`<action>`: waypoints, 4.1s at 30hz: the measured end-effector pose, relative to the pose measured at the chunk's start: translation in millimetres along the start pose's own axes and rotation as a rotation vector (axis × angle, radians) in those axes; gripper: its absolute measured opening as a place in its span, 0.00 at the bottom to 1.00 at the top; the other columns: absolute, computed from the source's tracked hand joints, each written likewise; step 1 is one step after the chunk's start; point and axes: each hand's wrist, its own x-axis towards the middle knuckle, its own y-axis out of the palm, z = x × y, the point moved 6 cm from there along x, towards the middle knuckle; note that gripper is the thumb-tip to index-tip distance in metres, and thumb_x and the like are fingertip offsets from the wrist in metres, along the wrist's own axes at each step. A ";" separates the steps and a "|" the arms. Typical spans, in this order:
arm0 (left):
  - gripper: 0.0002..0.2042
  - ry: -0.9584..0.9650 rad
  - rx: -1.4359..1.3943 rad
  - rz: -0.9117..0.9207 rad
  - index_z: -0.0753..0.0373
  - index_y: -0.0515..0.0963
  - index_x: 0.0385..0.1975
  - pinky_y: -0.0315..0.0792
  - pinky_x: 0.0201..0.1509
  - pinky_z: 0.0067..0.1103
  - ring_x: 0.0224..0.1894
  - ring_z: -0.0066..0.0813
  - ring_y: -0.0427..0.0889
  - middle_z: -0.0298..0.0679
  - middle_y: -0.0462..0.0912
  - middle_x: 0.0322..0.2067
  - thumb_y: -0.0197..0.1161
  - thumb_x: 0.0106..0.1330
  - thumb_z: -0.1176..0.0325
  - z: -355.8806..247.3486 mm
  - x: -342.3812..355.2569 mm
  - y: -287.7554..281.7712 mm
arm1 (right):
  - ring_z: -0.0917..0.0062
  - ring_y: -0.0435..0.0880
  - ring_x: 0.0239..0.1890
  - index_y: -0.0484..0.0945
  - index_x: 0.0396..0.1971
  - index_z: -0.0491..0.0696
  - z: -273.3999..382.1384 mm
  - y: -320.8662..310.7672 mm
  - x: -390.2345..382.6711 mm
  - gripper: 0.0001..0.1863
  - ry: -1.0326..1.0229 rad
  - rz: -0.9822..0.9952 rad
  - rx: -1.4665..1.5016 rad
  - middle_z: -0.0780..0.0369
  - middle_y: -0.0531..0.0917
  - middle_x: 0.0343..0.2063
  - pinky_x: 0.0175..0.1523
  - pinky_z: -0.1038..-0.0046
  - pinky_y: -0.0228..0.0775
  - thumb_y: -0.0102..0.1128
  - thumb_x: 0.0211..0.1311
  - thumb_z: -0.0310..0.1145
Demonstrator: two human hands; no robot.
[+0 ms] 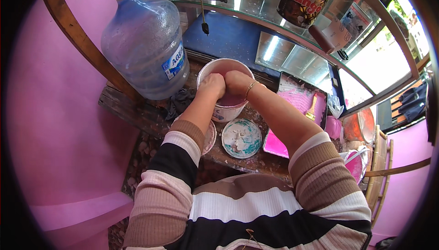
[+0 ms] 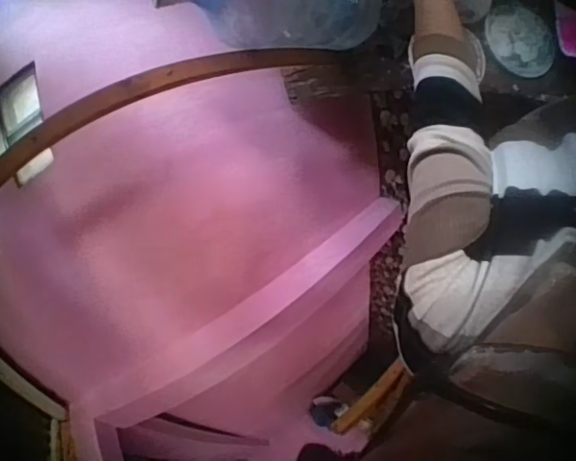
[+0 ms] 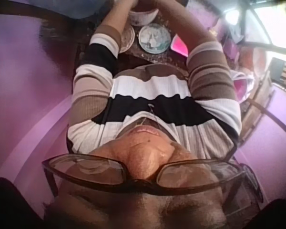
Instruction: The person mixes pink paint in a bucket by hand and using a paint brush, then dips a pink cloth bundle into the bucket to coat it.
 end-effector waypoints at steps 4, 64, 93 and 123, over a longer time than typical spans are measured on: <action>0.10 0.110 -0.045 -0.160 0.70 0.81 0.34 0.74 0.50 0.31 0.45 0.42 0.81 0.53 0.81 0.38 0.61 0.54 0.72 11.1 -0.5 -15.0 | 0.59 0.82 0.38 0.82 0.29 0.43 44.8 -56.1 -25.6 0.11 -0.155 -0.048 -0.142 0.50 0.82 0.30 0.44 0.64 0.73 0.64 0.45 0.32; 0.08 0.766 -0.785 -0.068 0.69 0.80 0.30 0.74 0.35 0.18 0.26 0.17 0.78 0.39 0.82 0.24 0.67 0.51 0.74 -12.5 -51.4 -126.2 | 0.66 0.76 0.33 0.83 0.28 0.45 59.4 -158.2 -94.1 0.12 -0.363 -0.404 0.373 0.56 0.76 0.30 0.39 0.71 0.69 0.69 0.42 0.34; 0.13 0.130 0.158 -0.137 0.70 0.80 0.37 0.72 0.52 0.32 0.49 0.47 0.78 0.56 0.78 0.45 0.59 0.52 0.75 12.8 26.7 24.1 | 0.66 0.82 0.45 0.84 0.36 0.49 9.4 7.5 -9.5 0.12 0.267 0.216 0.080 0.56 0.83 0.39 0.50 0.66 0.72 0.59 0.50 0.32; 0.12 0.153 0.149 0.101 0.68 0.81 0.38 0.73 0.52 0.33 0.49 0.46 0.78 0.55 0.78 0.44 0.57 0.54 0.74 10.0 29.5 23.9 | 0.65 0.81 0.48 0.83 0.40 0.49 4.9 23.6 -3.0 0.14 0.218 0.257 -0.023 0.56 0.82 0.43 0.52 0.66 0.72 0.57 0.53 0.31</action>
